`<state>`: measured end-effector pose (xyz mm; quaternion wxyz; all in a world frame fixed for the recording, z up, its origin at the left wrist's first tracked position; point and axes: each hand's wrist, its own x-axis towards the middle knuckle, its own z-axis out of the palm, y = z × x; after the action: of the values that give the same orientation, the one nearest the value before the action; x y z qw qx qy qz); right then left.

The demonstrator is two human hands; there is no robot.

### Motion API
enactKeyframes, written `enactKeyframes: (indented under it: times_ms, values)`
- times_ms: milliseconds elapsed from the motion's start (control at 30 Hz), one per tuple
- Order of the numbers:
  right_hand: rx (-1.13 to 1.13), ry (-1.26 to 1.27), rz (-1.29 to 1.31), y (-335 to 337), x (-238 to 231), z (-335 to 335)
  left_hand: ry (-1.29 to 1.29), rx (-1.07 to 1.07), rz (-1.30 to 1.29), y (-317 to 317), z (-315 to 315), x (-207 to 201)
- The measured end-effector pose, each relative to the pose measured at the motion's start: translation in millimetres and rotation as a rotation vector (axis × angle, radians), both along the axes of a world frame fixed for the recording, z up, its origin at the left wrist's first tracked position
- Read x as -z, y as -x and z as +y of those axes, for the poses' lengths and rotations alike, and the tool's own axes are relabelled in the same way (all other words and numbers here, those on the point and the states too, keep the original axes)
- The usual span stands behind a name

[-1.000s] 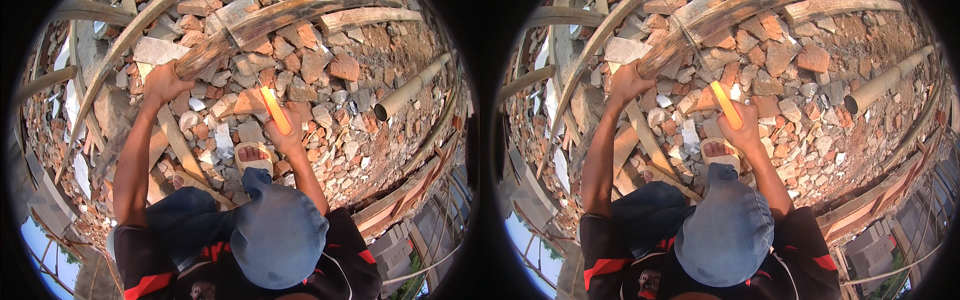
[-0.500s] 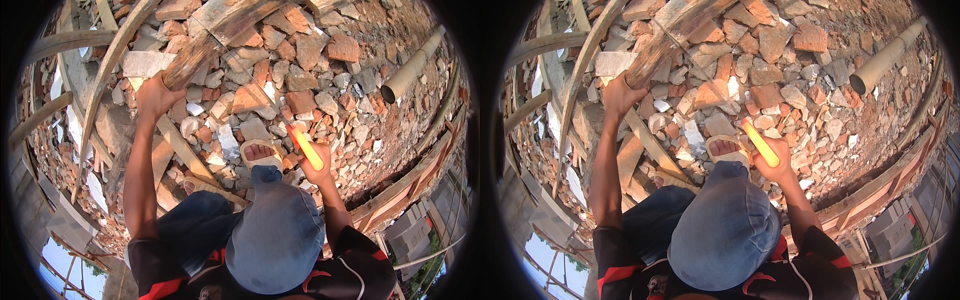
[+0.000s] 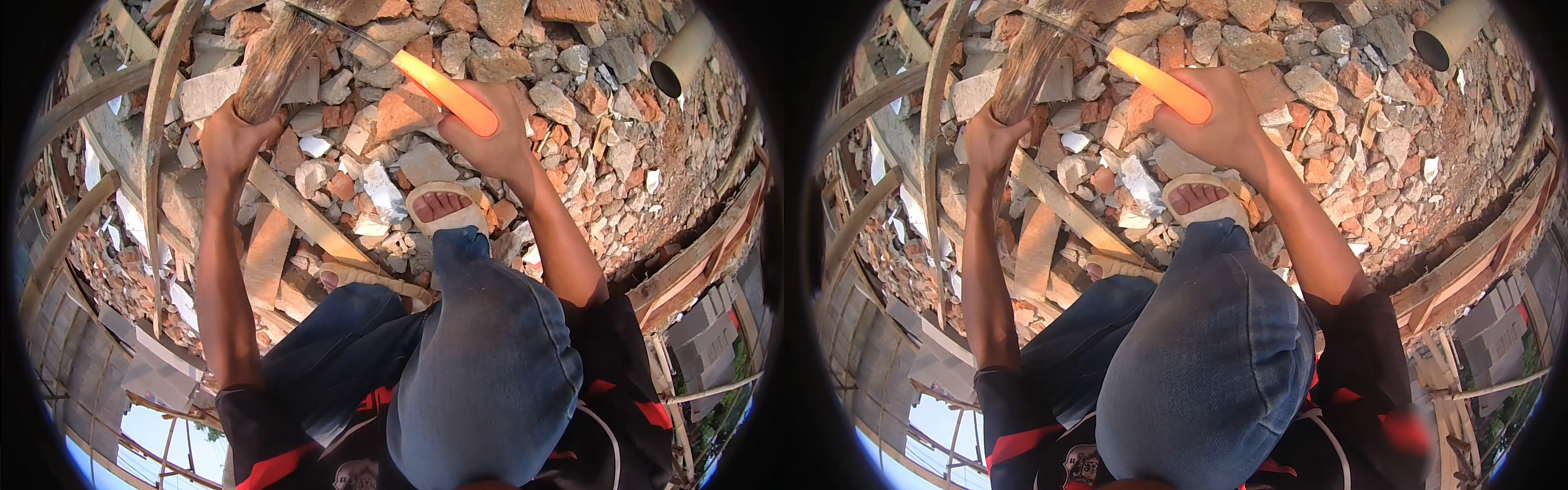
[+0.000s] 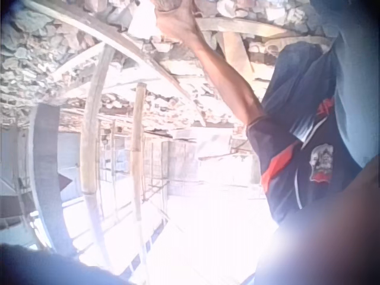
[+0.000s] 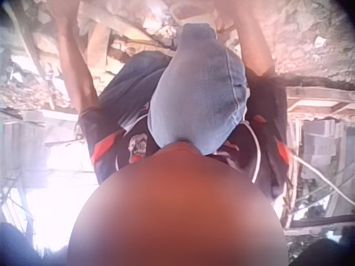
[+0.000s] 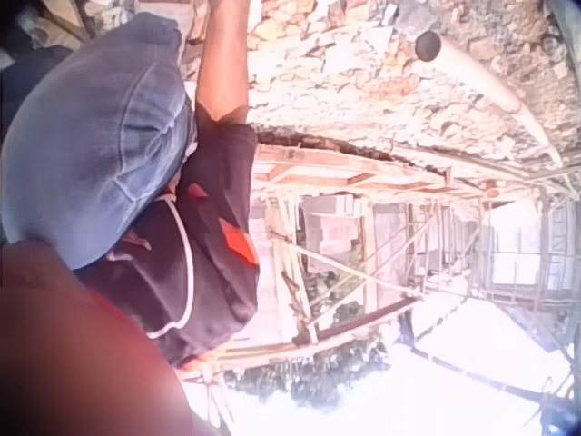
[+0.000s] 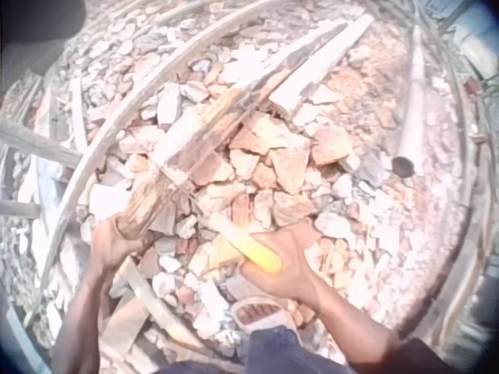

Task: The person squats on a debris-covered floor and uses a hand saw to cut a wooden plank. They reposition the plank and continue sawing through it.

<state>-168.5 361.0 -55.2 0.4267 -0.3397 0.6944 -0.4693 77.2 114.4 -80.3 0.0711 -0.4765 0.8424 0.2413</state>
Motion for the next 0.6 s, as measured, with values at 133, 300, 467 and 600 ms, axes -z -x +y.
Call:
enactKeyframes:
  times_ms: [133, 300, 467, 600]
  values:
    - [0.023, 0.087, 0.099, -11.9, -0.3, 103.0, 0.083, 0.065, -0.022, 1.6, -1.1, 1.4]
    - [-0.074, -0.136, 0.103, -7.7, -12.3, 2.6, -0.009, 0.000, -0.120, 7.8, -2.3, -1.0]
    - [-0.083, -0.078, 0.157, -12.3, -41.1, 88.3, 0.022, -0.013, -0.060, 4.0, 2.4, -0.8]
    - [-0.076, 0.042, 0.094, -17.3, -1.5, -2.6, -0.022, -0.031, -0.079, 2.6, 9.6, -4.7]
